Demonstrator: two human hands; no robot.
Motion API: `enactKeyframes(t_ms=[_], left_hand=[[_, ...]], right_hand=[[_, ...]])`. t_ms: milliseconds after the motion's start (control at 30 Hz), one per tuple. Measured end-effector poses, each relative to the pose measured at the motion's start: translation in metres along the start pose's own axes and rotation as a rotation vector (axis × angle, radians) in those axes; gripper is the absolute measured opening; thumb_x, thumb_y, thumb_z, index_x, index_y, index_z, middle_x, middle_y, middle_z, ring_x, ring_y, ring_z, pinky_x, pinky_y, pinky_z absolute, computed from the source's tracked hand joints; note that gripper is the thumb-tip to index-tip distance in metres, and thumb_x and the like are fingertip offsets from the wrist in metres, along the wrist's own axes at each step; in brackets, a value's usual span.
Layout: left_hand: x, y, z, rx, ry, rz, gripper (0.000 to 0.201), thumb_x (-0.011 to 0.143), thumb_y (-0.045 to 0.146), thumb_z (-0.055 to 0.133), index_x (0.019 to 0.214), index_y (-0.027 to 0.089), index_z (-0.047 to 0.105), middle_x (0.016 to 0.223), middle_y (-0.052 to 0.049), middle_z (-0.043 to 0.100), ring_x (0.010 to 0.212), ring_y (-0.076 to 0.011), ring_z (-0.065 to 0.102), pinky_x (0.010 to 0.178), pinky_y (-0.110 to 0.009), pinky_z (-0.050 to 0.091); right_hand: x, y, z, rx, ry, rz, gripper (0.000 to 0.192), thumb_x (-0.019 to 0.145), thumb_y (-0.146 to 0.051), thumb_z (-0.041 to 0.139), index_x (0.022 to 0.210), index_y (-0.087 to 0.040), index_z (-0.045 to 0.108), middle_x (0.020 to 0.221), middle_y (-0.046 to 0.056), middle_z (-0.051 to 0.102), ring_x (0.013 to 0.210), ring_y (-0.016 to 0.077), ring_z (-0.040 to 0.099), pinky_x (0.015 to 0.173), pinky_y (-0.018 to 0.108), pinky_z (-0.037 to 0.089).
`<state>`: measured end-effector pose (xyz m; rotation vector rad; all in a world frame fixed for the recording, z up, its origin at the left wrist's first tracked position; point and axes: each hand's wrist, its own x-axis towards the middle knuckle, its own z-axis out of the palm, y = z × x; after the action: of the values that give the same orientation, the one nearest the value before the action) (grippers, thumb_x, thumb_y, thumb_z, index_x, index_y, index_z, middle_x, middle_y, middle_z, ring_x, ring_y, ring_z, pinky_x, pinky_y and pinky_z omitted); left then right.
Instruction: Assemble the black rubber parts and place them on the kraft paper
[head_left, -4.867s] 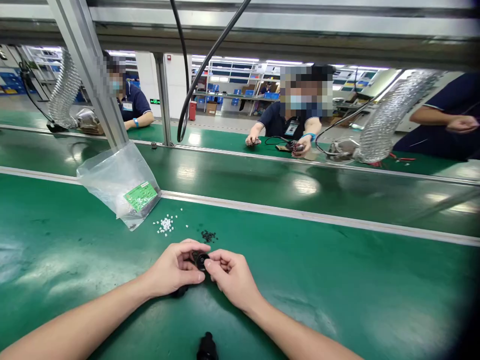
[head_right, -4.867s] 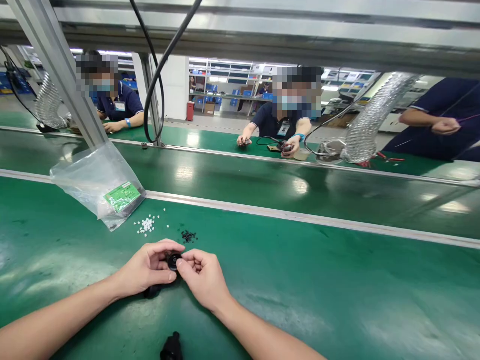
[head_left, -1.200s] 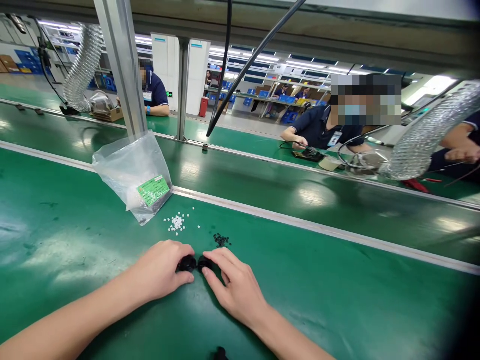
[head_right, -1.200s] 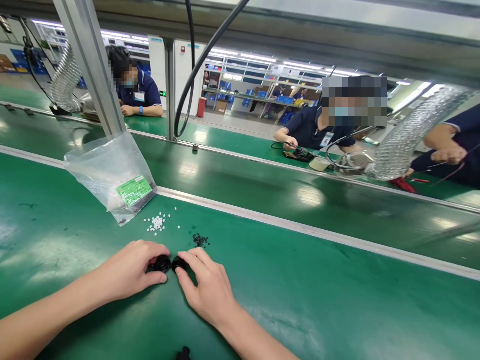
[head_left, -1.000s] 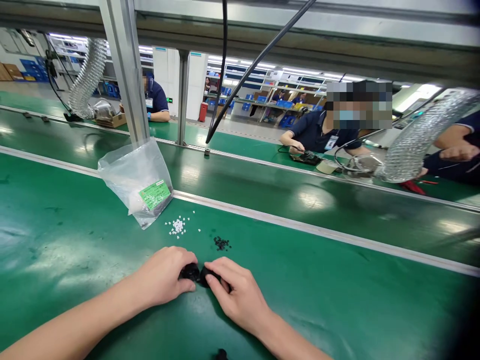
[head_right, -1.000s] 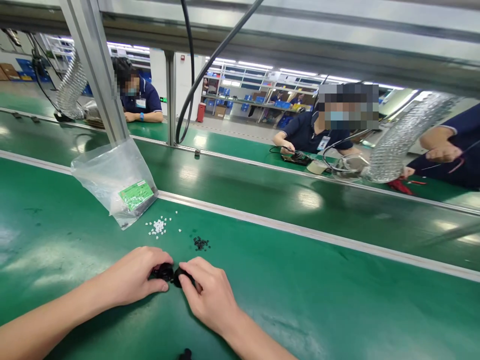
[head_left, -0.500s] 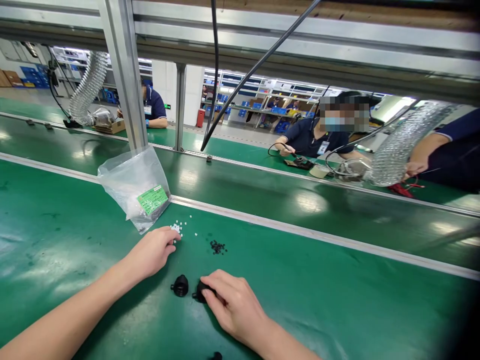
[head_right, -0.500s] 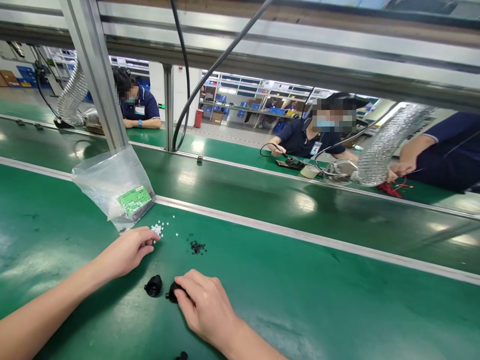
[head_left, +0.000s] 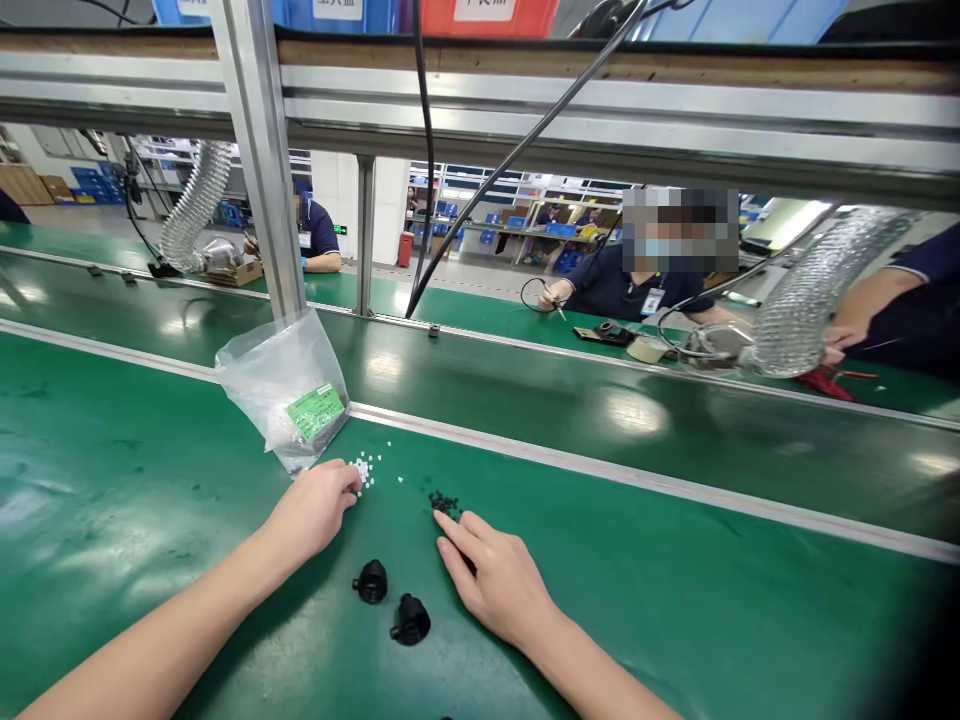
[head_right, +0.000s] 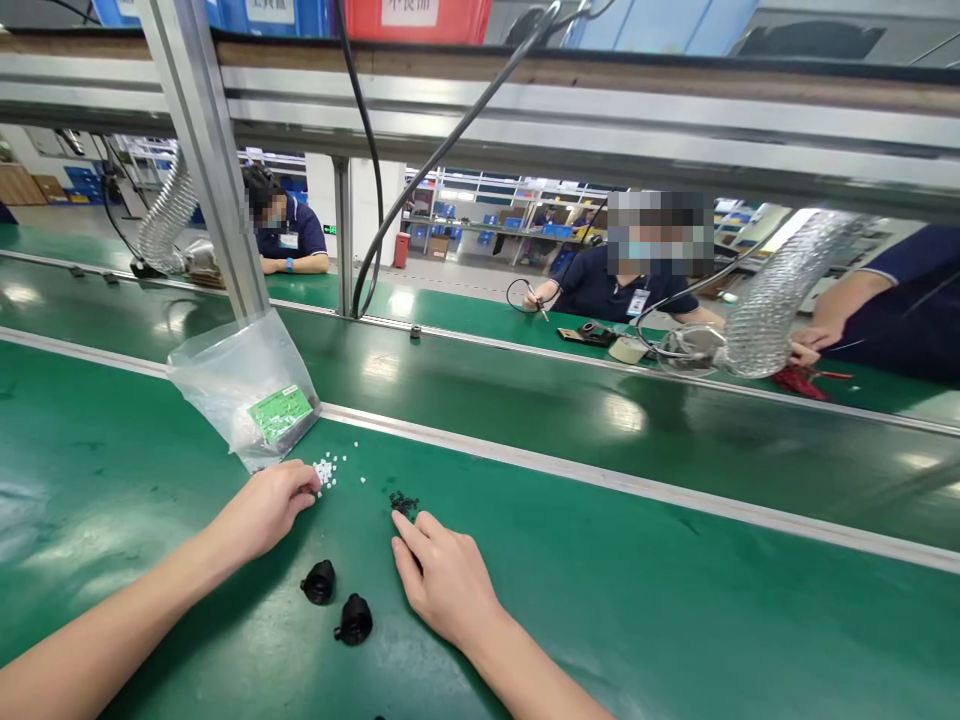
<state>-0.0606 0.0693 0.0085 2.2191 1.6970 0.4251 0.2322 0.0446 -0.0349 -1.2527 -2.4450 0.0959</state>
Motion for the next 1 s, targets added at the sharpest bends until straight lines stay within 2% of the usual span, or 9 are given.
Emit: enactKeyframes(t_ms=[100, 233, 367, 467, 600, 733, 800, 867, 1000], left_hand=[[0.004, 0.001, 0.002, 0.000, 0.001, 0.019, 0.025, 0.099, 0.011, 0.048, 0.091, 0.019, 0.070, 0.096, -0.008, 0.070, 0.087, -0.0250, 0.068, 0.074, -0.033, 0.043], [0.008, -0.004, 0.006, -0.002, -0.021, 0.044, 0.026, 0.098, 0.010, 0.050, 0.084, 0.019, 0.069, 0.092, -0.008, 0.067, 0.084, -0.0253, 0.067, 0.072, -0.032, 0.041], [0.010, -0.005, 0.012, -0.023, -0.010, 0.038, 0.023, 0.095, 0.008, 0.050, 0.080, 0.018, 0.064, 0.087, -0.008, 0.063, 0.078, -0.0253, 0.064, 0.069, -0.033, 0.039], [0.007, 0.005, 0.019, -0.102, -0.006, 0.057, 0.021, 0.095, 0.007, 0.049, 0.083, 0.018, 0.062, 0.090, -0.008, 0.063, 0.081, -0.0247, 0.063, 0.073, -0.033, 0.042], [-0.003, 0.032, 0.033, -0.290, -0.035, 0.111, 0.017, 0.097, 0.013, 0.049, 0.085, 0.020, 0.060, 0.090, -0.005, 0.067, 0.088, -0.0213, 0.063, 0.080, -0.030, 0.045], [-0.010, 0.051, 0.049, -0.563, -0.152, 0.114, 0.022, 0.104, 0.031, 0.044, 0.089, 0.020, 0.057, 0.069, 0.002, 0.057, 0.064, -0.0149, 0.054, 0.059, -0.024, 0.042], [-0.012, 0.055, 0.056, -0.817, -0.246, 0.076, 0.028, 0.104, 0.043, 0.046, 0.091, 0.019, 0.055, 0.060, 0.006, 0.048, 0.054, -0.0124, 0.043, 0.051, -0.023, 0.035], [-0.012, 0.056, 0.061, -1.025, -0.308, 0.043, 0.035, 0.102, 0.052, 0.051, 0.090, 0.019, 0.055, 0.058, 0.008, 0.046, 0.051, -0.0106, 0.036, 0.049, -0.022, 0.029], [-0.013, 0.055, 0.064, -1.155, -0.343, 0.051, 0.046, 0.097, 0.063, 0.057, 0.087, 0.018, 0.055, 0.057, 0.007, 0.047, 0.051, -0.0091, 0.032, 0.048, -0.022, 0.023]], right_hand=[[-0.001, -0.002, -0.001, 0.010, -0.002, -0.010, 0.041, 0.109, -0.029, 0.039, 0.133, -0.018, 0.070, 0.089, 0.007, 0.066, 0.069, 0.0194, 0.065, 0.059, 0.031, 0.040], [-0.002, -0.007, -0.001, 0.121, 0.017, -0.050, 0.033, 0.107, -0.027, 0.043, 0.119, -0.022, 0.074, 0.088, 0.005, 0.065, 0.069, 0.0178, 0.063, 0.059, 0.030, 0.039], [-0.004, -0.014, 0.000, 0.284, 0.029, 0.023, 0.023, 0.104, -0.023, 0.049, 0.099, -0.024, 0.071, 0.084, 0.002, 0.064, 0.068, 0.0162, 0.061, 0.061, 0.028, 0.039], [-0.005, -0.016, 0.001, 0.307, 0.004, 0.056, 0.018, 0.104, -0.023, 0.050, 0.094, -0.024, 0.065, 0.086, 0.002, 0.063, 0.069, 0.0170, 0.059, 0.062, 0.029, 0.038], [-0.005, -0.019, 0.003, 0.488, 0.042, 0.106, 0.020, 0.108, -0.029, 0.045, 0.096, -0.024, 0.060, 0.087, 0.002, 0.059, 0.069, 0.0169, 0.054, 0.062, 0.029, 0.039], [-0.003, -0.024, 0.006, 0.767, 0.134, 0.166, 0.024, 0.110, -0.037, 0.047, 0.097, -0.023, 0.061, 0.091, 0.003, 0.059, 0.074, 0.0173, 0.054, 0.063, 0.027, 0.042], [-0.003, -0.026, 0.007, 0.861, 0.173, 0.182, 0.024, 0.109, -0.040, 0.049, 0.098, -0.023, 0.062, 0.093, 0.003, 0.059, 0.076, 0.0174, 0.055, 0.064, 0.027, 0.043], [-0.002, -0.027, 0.007, 0.913, 0.188, 0.181, 0.025, 0.109, -0.040, 0.051, 0.097, -0.022, 0.063, 0.092, 0.003, 0.059, 0.077, 0.0174, 0.056, 0.066, 0.027, 0.045], [-0.002, -0.029, 0.004, 0.904, 0.190, 0.143, 0.021, 0.108, -0.036, 0.054, 0.097, -0.022, 0.066, 0.092, 0.003, 0.061, 0.080, 0.0182, 0.058, 0.069, 0.028, 0.045]])
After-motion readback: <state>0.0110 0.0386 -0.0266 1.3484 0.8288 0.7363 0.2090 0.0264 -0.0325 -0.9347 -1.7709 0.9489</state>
